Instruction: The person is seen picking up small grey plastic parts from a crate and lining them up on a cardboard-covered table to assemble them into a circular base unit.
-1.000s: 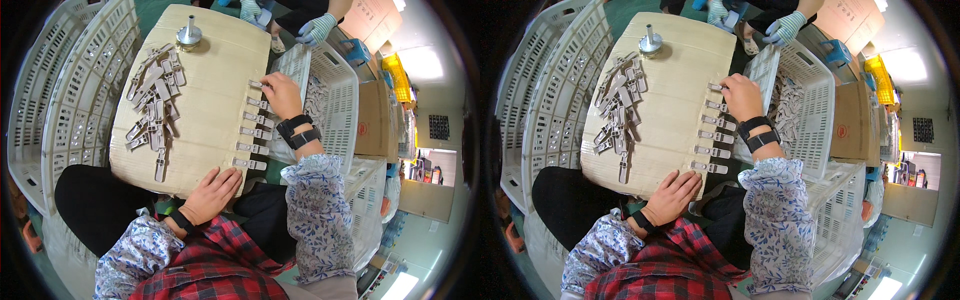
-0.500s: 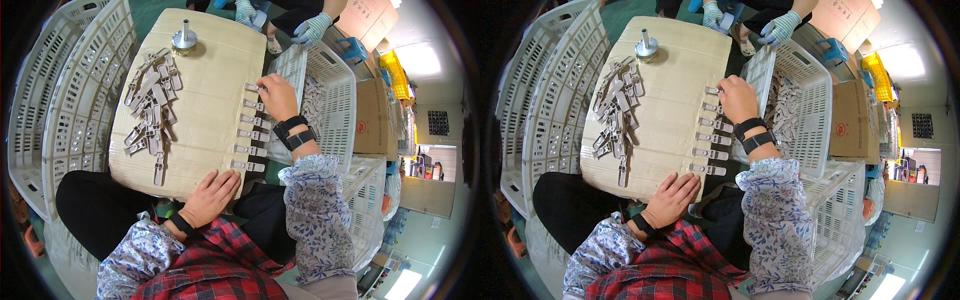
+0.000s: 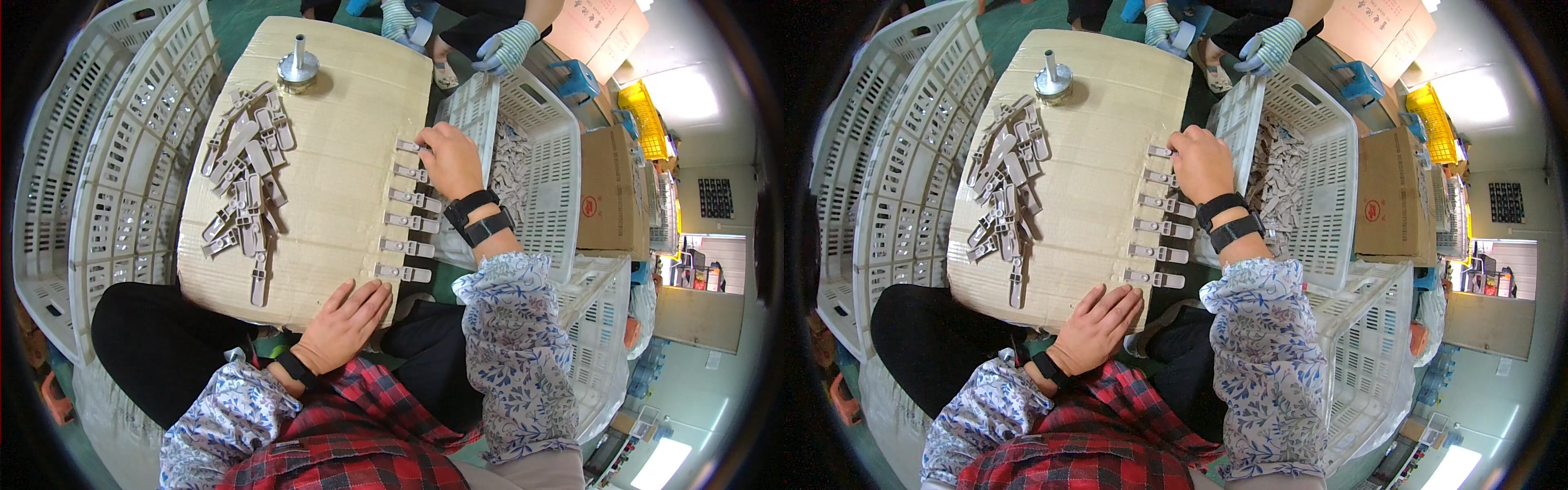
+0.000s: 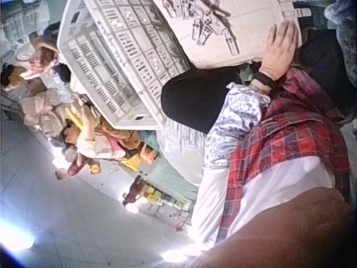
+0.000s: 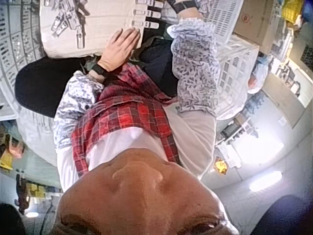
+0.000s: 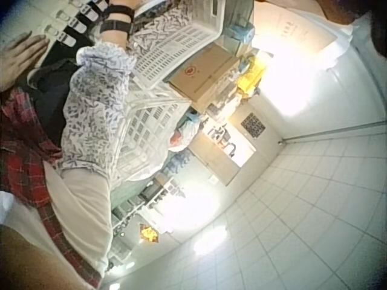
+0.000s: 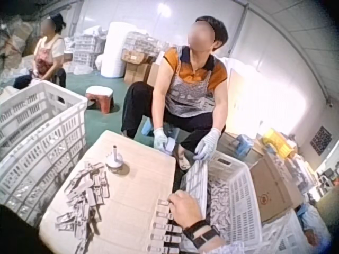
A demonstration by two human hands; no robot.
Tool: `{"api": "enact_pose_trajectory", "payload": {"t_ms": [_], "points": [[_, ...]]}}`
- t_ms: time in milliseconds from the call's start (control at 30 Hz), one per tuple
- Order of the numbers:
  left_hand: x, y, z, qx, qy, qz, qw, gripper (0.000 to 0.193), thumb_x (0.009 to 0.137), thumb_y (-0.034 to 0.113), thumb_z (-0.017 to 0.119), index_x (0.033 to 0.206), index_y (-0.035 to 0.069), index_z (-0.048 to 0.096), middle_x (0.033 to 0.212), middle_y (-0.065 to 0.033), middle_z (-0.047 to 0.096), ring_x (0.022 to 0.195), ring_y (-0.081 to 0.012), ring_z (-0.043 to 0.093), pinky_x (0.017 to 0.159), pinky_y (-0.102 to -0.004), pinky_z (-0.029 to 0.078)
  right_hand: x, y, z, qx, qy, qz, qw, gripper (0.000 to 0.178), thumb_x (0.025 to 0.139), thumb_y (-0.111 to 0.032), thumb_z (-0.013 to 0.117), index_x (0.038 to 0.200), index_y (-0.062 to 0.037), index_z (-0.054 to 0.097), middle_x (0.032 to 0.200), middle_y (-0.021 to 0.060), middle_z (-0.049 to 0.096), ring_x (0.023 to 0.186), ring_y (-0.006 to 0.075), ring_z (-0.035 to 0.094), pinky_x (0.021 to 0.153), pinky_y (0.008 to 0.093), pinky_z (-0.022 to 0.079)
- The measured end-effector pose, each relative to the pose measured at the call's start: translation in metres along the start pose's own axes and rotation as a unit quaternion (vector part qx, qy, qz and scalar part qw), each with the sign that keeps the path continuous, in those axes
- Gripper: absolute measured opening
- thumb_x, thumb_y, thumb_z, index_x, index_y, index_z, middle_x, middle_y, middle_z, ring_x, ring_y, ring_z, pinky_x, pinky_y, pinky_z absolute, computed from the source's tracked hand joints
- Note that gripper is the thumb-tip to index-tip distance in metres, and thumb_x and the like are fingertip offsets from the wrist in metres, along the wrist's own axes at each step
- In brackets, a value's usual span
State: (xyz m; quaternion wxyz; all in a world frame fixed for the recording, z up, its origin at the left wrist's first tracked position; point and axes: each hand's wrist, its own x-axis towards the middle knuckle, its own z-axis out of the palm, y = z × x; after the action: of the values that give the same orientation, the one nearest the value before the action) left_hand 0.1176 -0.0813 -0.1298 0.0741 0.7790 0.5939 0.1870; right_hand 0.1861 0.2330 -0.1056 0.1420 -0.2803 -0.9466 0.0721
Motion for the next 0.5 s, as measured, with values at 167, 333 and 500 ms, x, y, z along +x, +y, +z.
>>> {"api": "enact_pose_trajectory", "payload": {"t_ms": [167,333,500], "points": [[0.002,0.001,0.001,-0.001,-0.003,-0.002,1.0,0.052,0.087,0.019,0.054,0.137,0.004,0.054,0.145,-0.0092,0.05,0.135,-0.0233,0.046,0.114,-0.0459,0.034,-0.001,0.003,0.005,-0.027,-0.003,-0.013,1.0,0.012,0.08,-0.009,0.069,0.091,-0.0121,0.067,0.089,0.0058,0.06,0.094,0.028,0.06,0.079,0.045,0.046],[-0.002,-0.001,0.002,0.007,-0.003,-0.004,1.0,0.052,0.087,0.02,0.054,0.137,0.004,0.055,0.145,-0.0084,0.05,0.136,-0.023,0.045,0.114,-0.0454,0.033,0.001,0.0,0.009,-0.025,-0.001,-0.03,0.999,0.012,0.08,-0.009,0.067,0.092,-0.012,0.065,0.089,0.0066,0.059,0.094,0.029,0.06,0.078,0.0454,0.045],[-0.005,-0.001,0.002,0.008,0.013,-0.002,1.0,0.053,0.087,0.022,0.054,0.137,0.004,0.054,0.146,-0.0077,0.05,0.136,-0.0222,0.045,0.115,-0.045,0.032,0.001,-0.004,-0.003,-0.038,-0.012,-0.028,0.999,0.021,0.078,-0.011,0.069,0.099,-0.0106,0.066,0.093,0.0083,0.06,0.097,0.0299,0.059,0.082,0.0444,0.046]]}}
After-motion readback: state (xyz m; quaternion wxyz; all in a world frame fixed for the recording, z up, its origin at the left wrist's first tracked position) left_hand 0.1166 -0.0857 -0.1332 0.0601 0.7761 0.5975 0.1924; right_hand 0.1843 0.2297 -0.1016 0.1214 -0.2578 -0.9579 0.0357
